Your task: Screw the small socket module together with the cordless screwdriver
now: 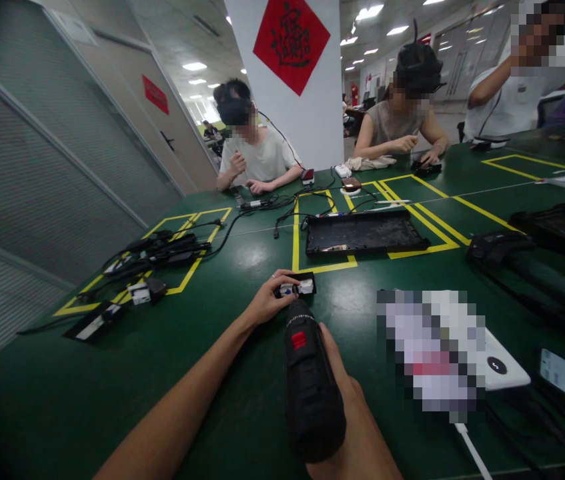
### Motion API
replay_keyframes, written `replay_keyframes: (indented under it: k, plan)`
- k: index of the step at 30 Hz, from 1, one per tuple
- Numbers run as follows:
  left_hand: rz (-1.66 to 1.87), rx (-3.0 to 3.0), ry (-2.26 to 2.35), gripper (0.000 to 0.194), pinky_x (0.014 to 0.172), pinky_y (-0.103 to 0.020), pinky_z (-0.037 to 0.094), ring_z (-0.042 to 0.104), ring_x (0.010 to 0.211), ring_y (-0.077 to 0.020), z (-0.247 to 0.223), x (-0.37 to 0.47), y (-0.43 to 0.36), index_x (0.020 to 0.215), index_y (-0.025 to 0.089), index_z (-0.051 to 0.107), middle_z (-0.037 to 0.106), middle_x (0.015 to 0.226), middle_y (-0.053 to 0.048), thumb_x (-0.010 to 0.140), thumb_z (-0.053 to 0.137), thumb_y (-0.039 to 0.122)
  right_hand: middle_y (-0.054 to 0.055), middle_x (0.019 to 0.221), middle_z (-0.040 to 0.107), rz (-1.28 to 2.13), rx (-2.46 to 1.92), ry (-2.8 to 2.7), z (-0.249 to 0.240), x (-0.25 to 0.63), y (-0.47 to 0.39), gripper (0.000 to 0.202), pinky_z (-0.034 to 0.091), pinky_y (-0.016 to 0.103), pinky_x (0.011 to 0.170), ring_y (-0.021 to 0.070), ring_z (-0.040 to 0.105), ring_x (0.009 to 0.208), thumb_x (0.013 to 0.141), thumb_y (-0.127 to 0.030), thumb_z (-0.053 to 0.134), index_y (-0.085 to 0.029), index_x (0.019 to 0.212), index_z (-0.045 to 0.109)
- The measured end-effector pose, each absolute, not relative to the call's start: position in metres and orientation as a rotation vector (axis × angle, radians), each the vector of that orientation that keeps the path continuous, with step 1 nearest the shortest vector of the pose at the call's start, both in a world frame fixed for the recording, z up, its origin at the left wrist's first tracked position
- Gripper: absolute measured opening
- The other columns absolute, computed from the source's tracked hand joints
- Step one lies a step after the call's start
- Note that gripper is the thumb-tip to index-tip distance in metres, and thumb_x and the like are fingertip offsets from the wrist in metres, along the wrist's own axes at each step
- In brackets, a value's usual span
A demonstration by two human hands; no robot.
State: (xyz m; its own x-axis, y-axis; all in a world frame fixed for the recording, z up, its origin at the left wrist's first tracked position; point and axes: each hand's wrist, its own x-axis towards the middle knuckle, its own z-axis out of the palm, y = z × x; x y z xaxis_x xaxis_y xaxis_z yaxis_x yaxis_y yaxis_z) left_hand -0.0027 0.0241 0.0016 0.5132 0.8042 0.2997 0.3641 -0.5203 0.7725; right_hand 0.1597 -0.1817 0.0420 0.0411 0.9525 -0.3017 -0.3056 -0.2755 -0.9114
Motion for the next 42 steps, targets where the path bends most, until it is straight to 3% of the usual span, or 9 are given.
replay_keyframes:
  k: [4,9,18,23,30,42]
  plan:
    - [0.879,2.111,0.938,0.023,0.104,-0.040,0.037,0.051,0.117,-0.0230,0.001,-0.003,0.025,0.100,0.020,0.067,0.053,0.121,-0.009,0.078,0.064,0.024,0.005,0.107,0.063,1.440,-1.242,-0.800,0.046,0.159,-0.179,0.046,0.053,0.035,0.079,0.0224,0.064,0.096,0.090,-0.042,0.035,-0.037,0.136,0.035]
    - [0.882,2.122,0.942,0.022,0.103,-0.040,0.037,0.051,0.115,-0.0230,0.000,-0.003,0.025,0.099,0.019,0.067,0.053,0.120,-0.009,0.077,0.064,0.022,0.004,0.088,0.064,1.456,-1.265,-0.831,0.048,0.159,-0.181,0.047,0.054,0.034,0.066,0.0191,0.066,0.073,0.092,-0.045,0.025,-0.036,0.138,0.032]
    - [0.881,2.138,0.916,0.022,0.100,-0.038,0.039,0.052,0.113,-0.0218,0.004,-0.002,0.024,0.100,0.019,0.067,0.055,0.117,-0.008,0.078,0.063,0.019,0.007,0.103,0.065,1.246,-1.403,-1.072,0.051,0.162,-0.182,0.059,0.050,0.039,0.084,0.0227,0.065,0.091,0.084,-0.034,0.047,-0.028,0.141,0.031]
    - [0.882,2.137,0.912,0.023,0.100,-0.038,0.040,0.052,0.112,-0.0212,0.002,-0.003,0.025,0.100,0.019,0.066,0.054,0.118,-0.008,0.078,0.063,0.018,0.007,0.093,0.067,1.213,-1.451,-1.054,0.042,0.158,-0.180,0.061,0.050,0.039,0.079,0.0225,0.066,0.081,0.081,-0.034,0.052,-0.027,0.140,0.035]
    - [0.891,2.137,0.894,0.024,0.099,-0.038,0.040,0.053,0.111,-0.0212,0.003,-0.003,0.025,0.101,0.020,0.067,0.055,0.116,-0.008,0.077,0.063,0.017,0.008,0.105,0.065,1.273,-1.434,-1.025,0.048,0.161,-0.182,0.064,0.048,0.040,0.083,0.0241,0.064,0.089,0.081,-0.038,0.053,-0.026,0.141,0.032]
    - [0.889,2.129,0.910,0.023,0.101,-0.039,0.039,0.052,0.114,-0.0225,0.003,-0.003,0.024,0.100,0.020,0.067,0.055,0.118,-0.009,0.077,0.063,0.018,0.006,0.091,0.066,1.303,-1.433,-0.976,0.039,0.159,-0.179,0.068,0.050,0.034,0.070,0.0212,0.065,0.075,0.081,-0.044,0.053,-0.026,0.142,0.029]
